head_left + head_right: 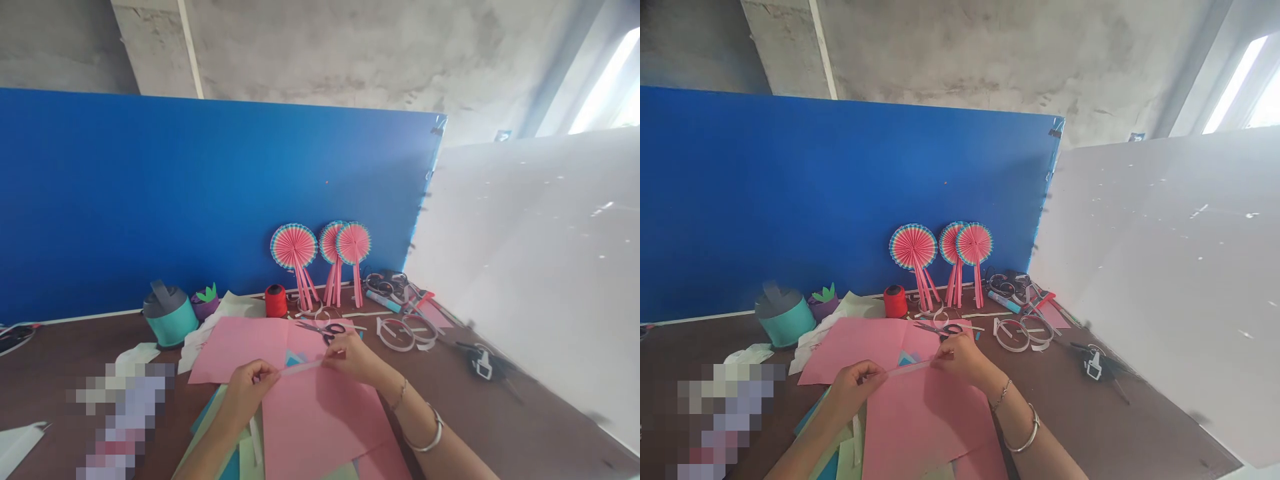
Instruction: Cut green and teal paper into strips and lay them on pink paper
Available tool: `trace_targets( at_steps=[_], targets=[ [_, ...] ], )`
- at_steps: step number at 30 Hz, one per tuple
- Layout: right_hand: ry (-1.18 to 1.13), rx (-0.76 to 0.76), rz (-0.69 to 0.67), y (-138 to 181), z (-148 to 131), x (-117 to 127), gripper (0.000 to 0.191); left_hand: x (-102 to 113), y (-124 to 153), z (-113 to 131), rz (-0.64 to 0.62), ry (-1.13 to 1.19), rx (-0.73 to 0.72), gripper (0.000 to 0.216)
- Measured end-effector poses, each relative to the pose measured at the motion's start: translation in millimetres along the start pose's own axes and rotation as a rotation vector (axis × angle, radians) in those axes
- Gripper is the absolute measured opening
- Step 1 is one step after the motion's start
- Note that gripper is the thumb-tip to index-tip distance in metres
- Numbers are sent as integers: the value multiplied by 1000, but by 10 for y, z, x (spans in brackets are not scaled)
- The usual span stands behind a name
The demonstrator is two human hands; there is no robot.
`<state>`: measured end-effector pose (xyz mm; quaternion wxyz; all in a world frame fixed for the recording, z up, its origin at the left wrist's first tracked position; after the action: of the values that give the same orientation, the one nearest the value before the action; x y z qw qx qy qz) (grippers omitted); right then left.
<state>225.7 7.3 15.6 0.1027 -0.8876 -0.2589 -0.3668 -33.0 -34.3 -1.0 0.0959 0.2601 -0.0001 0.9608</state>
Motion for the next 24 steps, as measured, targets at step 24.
trace_targets(
  at_steps=[24],
  targets=[
    [-550,-35,-55,15,179,128,30,80,-103,-215,19,348,-22,47]
  ],
)
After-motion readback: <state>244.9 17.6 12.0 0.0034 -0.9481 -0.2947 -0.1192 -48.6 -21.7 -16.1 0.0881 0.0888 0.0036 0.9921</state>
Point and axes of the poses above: each hand's wrist, its own y-axis away from the middle knuckle, its own x-axis out of the back of the hand, z = x × y, the point moved 1 cm from there along -y, towards the middle knuckle, and after that the axes turned 10 degrees about -z, right-handed, at the moved point
